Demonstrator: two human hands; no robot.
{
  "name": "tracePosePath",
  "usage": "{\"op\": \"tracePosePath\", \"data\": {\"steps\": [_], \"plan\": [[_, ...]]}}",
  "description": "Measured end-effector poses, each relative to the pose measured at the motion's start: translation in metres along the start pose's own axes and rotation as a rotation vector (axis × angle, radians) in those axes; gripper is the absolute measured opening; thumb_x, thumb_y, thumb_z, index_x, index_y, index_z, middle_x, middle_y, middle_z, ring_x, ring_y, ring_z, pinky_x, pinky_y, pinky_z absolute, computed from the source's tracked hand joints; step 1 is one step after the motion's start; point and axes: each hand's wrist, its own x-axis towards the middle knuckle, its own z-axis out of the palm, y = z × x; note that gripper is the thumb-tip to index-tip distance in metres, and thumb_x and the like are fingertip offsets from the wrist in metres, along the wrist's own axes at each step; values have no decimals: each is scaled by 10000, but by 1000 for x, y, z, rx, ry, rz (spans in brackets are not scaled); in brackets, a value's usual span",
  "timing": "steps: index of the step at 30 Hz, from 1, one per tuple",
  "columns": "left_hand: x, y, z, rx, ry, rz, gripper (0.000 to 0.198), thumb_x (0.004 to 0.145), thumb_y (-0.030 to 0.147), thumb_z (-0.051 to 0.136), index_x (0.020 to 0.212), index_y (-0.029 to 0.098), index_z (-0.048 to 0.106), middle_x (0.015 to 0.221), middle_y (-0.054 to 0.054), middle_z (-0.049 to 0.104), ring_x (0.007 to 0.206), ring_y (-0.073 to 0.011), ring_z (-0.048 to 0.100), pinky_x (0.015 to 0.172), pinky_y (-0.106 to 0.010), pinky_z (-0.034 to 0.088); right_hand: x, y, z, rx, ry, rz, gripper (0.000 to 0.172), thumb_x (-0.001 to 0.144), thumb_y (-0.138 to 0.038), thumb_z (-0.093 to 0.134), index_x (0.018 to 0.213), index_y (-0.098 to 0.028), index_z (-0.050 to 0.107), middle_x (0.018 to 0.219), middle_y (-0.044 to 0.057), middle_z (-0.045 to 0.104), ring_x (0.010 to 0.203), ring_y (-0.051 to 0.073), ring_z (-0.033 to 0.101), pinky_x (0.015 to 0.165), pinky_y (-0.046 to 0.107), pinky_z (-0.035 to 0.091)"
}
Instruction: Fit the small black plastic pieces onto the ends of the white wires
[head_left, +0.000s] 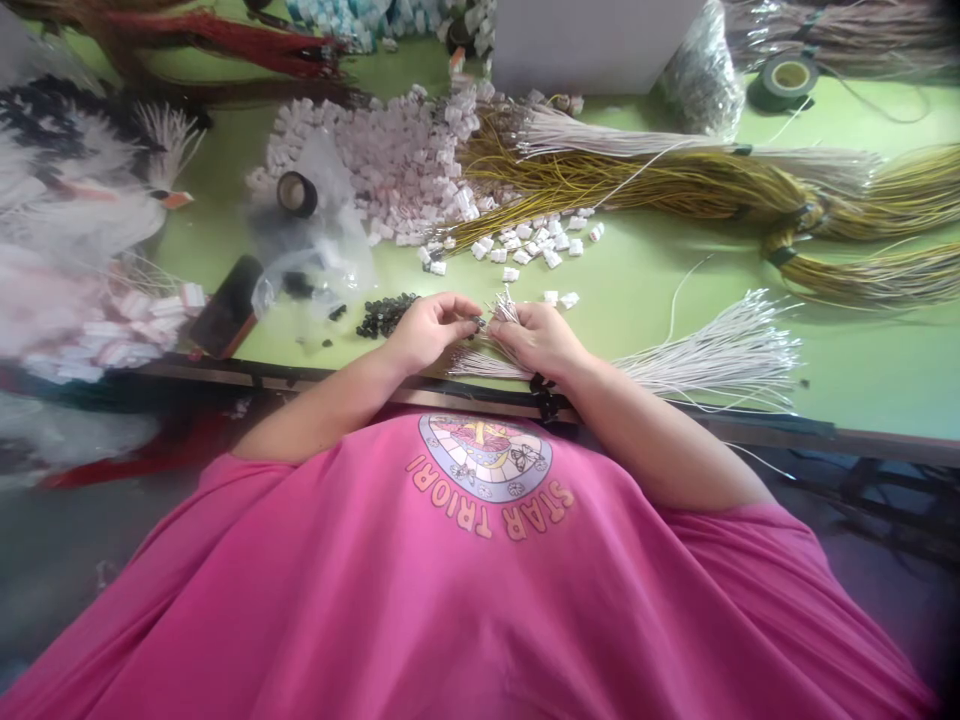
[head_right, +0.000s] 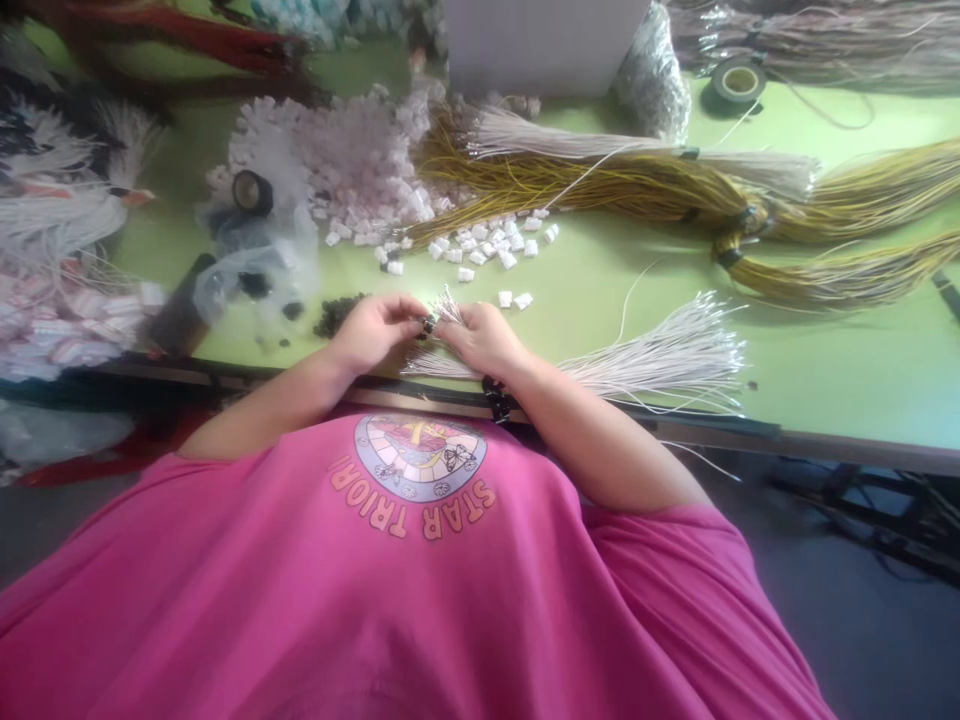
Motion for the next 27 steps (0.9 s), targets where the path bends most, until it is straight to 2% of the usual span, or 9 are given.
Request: {"op": "tracePosePath", "data": {"steps": [9,18,20,24,25,27], "plan": [[0,-4,-2,125,53,19,256,637,297,739,838,145,693,702,-20,651,648,-128,586,691,-309,495,0,-2,-1,39,-25,17,256,765,-339,513,593,-156,467,549,-34,382,526,68,360,499,233,284],[-2,1,7,256,41,97,273,635,344,738,809,135,711,824,-57,702,767,-171,630,762,-306,493,1,2,3,69,-27,17,271,764,-372,521,705,-123,611,590,-21,467,565,82,400,562,243,339],[-3,6,3,382,18,118,235,677,321,704,833,145,707,831,-53,697,751,-162,621,750,-304,484,1,2,4,40,-13,14,273,753,-372,533,712,-118,625,602,-15,486,580,89,417,571,245,347],[1,21,-18,706,-84,151,188,737,221,628,916,190,674,862,-30,673,710,-142,584,719,-301,462,1,3,3,0,119,43,262,719,-373,564,699,-121,633,592,-11,500,581,98,430,572,252,355],[6,24,-25,778,-57,173,195,752,199,605,939,198,659,905,-34,662,747,-148,582,743,-307,457,1,3,2,12,137,59,257,709,-370,573,716,-122,642,598,-9,513,583,102,439,580,256,363],[19,26,-36,919,110,192,193,779,145,550,947,196,631,995,-57,623,861,-176,571,816,-332,437,1,3,1,39,140,96,254,680,-360,599,748,-123,659,619,-1,544,592,109,461,599,266,379]]}}
